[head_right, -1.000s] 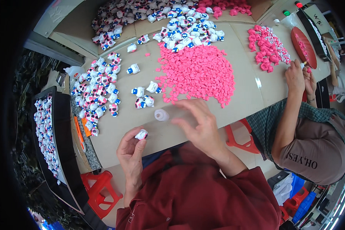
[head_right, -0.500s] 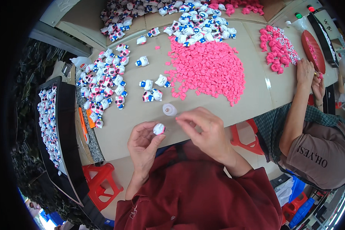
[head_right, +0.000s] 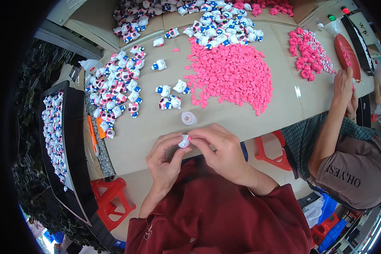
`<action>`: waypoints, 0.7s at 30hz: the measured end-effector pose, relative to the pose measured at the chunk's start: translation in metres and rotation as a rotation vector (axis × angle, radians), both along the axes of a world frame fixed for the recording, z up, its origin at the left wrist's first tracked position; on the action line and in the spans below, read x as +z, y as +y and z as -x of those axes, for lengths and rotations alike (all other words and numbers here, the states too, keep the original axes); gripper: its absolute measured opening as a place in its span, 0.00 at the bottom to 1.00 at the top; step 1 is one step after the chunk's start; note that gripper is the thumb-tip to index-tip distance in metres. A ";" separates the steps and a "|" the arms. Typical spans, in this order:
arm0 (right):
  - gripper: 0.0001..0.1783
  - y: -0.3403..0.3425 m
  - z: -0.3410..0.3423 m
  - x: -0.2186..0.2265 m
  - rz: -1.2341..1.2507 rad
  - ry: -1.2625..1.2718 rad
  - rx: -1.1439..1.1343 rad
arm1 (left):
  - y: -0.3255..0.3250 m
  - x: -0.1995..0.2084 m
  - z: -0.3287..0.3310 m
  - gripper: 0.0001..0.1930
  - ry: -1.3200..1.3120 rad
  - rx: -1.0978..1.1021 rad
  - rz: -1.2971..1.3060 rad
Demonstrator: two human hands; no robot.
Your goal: The person assembles small character-based toys by gluing small pink parts and small white parts together with a glue bottle.
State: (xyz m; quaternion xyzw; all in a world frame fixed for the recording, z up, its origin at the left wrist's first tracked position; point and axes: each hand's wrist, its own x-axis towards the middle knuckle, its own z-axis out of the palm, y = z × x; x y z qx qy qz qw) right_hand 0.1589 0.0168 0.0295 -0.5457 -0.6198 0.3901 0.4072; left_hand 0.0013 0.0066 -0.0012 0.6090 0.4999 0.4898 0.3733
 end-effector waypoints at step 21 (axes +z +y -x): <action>0.07 0.008 -0.010 -0.014 -0.120 0.149 0.088 | -0.002 0.005 0.000 0.14 -0.392 -0.142 0.376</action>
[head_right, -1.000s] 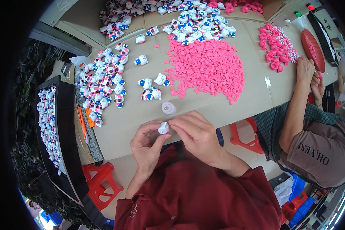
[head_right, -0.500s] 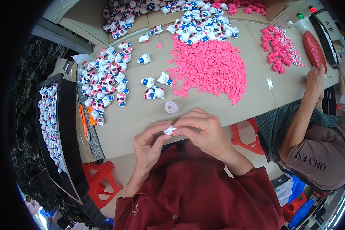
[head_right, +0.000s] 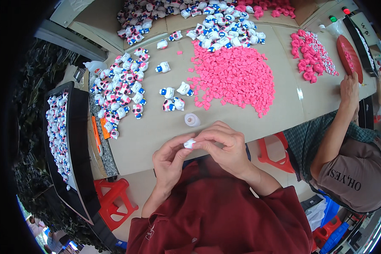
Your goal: The person assembles small character-based toys by gluing small pink parts and small white parts together with a glue bottle.
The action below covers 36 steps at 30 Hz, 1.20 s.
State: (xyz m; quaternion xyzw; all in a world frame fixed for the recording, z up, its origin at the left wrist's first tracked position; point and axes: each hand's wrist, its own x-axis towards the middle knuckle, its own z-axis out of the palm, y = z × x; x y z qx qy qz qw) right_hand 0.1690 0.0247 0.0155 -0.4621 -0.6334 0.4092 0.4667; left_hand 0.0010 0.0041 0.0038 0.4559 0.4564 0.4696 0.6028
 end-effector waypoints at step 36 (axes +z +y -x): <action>0.21 0.019 0.010 -0.014 -0.204 -0.330 -0.131 | 0.062 0.002 0.008 0.19 1.356 0.267 -0.609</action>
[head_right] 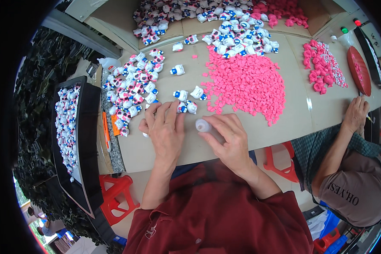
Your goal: The person assembles small character-based toys by gluing small pink parts and small white parts together with a glue bottle.
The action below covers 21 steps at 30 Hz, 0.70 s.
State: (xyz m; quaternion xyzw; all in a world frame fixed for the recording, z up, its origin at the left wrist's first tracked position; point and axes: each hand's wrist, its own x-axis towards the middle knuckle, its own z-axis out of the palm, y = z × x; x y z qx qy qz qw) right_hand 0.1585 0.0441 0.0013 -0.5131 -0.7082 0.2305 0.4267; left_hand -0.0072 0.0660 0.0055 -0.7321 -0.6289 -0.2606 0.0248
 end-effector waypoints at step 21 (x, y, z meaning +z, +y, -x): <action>0.18 -0.021 -0.011 0.015 0.254 0.369 0.046 | -0.041 0.002 0.009 0.14 -1.830 -0.129 0.708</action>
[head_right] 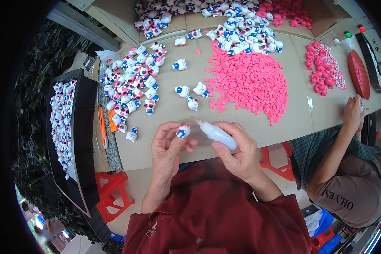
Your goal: The person assembles small character-based toys by gluing small pink parts and small white parts together with a glue bottle.
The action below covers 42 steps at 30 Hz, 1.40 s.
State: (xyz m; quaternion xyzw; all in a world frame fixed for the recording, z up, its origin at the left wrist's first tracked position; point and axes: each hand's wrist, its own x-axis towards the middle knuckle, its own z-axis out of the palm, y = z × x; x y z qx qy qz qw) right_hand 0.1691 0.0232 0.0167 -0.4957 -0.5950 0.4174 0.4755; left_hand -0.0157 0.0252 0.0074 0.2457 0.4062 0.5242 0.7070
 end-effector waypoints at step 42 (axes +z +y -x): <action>0.19 0.001 -0.016 0.009 -0.119 -0.123 0.082 | -0.003 -0.004 -0.006 0.25 0.362 0.093 -0.284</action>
